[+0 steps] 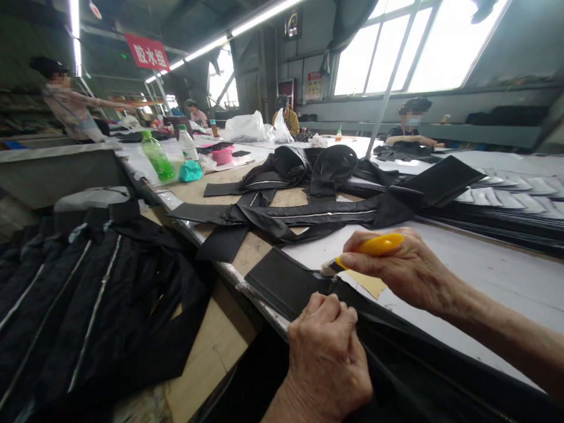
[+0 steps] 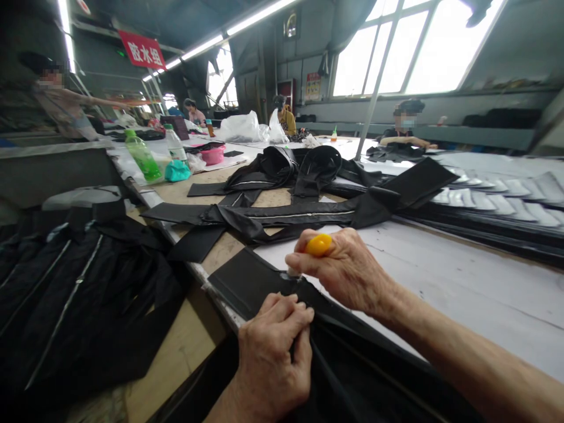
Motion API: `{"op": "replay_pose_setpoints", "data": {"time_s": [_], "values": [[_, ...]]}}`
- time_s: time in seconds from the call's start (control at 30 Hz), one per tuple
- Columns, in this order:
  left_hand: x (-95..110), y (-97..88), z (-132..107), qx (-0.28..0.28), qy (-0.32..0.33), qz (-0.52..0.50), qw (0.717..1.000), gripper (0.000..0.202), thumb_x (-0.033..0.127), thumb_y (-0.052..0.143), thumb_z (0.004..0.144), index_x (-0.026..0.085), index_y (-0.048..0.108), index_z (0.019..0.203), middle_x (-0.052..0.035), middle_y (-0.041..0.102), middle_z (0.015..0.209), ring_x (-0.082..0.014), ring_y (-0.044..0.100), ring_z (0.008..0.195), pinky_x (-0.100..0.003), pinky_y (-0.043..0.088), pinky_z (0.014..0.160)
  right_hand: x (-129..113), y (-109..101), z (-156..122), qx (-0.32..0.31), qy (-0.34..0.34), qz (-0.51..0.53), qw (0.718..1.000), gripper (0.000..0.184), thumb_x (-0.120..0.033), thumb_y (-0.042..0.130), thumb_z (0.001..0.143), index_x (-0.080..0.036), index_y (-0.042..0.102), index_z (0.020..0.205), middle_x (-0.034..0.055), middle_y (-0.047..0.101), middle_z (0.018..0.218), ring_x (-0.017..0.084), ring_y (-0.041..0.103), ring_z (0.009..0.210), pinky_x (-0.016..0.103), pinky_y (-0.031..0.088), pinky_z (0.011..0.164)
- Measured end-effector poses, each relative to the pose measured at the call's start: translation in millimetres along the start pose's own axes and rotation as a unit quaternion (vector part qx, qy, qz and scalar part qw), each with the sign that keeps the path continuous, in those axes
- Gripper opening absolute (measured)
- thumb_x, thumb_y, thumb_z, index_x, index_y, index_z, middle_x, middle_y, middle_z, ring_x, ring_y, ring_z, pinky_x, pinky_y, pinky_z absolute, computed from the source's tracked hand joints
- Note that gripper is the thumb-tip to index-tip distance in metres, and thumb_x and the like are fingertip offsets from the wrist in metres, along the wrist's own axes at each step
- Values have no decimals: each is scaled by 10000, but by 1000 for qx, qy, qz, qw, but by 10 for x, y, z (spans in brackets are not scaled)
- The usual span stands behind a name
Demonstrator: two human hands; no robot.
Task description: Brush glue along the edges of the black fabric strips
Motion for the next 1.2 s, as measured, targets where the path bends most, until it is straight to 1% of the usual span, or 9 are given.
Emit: {"op": "replay_pose_setpoints", "data": {"time_s": [0.1,0.2,0.43,0.63,0.7,0.77,0.87,0.97,1.2], "values": [[0,4,6,-2,-2,1,1000,240,66,487,678,194,608,840,-37,581,770,-202,504,722,-338,483,627,9,-46,-53,67,-3,47,997,306,-448,539,795,-175,617,681,-10,583,625,103,516,565,213,365,508],[6,-1,14,-2,-1,3,1000,199,63,483,677,185,594,788,-38,577,761,-200,501,720,-340,477,632,74,18,-127,89,-6,54,995,289,-436,541,803,-176,613,699,-15,572,614,99,509,551,212,385,537],[19,-16,22,1,6,7,1000,144,65,470,683,173,555,725,-43,568,735,-202,507,723,-343,471,641,5,197,-124,24,-102,-14,994,235,-320,508,851,-154,581,701,-27,562,592,61,485,517,187,358,546],[36,-28,9,0,11,23,1000,157,81,482,642,192,558,723,-41,605,798,-219,536,763,-339,473,628,-173,424,-140,-41,-257,-64,964,261,-306,404,857,-146,521,687,-9,495,571,90,428,512,238,316,532],[37,-35,13,0,10,28,1000,158,73,482,634,193,552,708,-36,604,800,-215,533,757,-321,457,597,-179,423,-164,-53,-277,-59,958,247,-301,408,845,-148,521,689,-8,498,575,91,426,508,238,321,527],[38,-27,20,-7,8,32,999,161,63,471,651,189,556,706,-37,588,762,-209,522,738,-320,452,600,-120,311,-163,-28,-238,-32,970,238,-311,453,850,-150,551,706,-7,536,596,87,466,524,221,348,536],[37,-9,26,-20,7,30,999,204,60,456,680,192,589,761,-38,574,734,-207,518,736,-335,463,649,72,41,-202,67,-104,34,992,216,-352,532,839,-167,615,765,-3,610,672,96,538,584,201,393,560],[42,-12,27,-19,7,27,999,225,59,457,679,194,602,786,-39,575,734,-208,520,747,-334,467,665,184,-86,-316,137,-25,84,987,244,-399,548,822,-179,641,775,8,634,725,118,557,609,211,408,537],[59,-15,40,-20,11,25,999,161,87,441,716,173,577,724,-51,561,721,-201,501,719,-328,448,640,110,201,-268,78,-66,42,994,208,-343,520,842,-173,611,766,0,647,733,109,587,649,208,435,636]]}}
Point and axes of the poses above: each hand's wrist, its own z-axis towards the middle knuckle, its own y-axis out of the palm, x = y × z, the point moved 8 cm from there along z, towards the middle knuckle
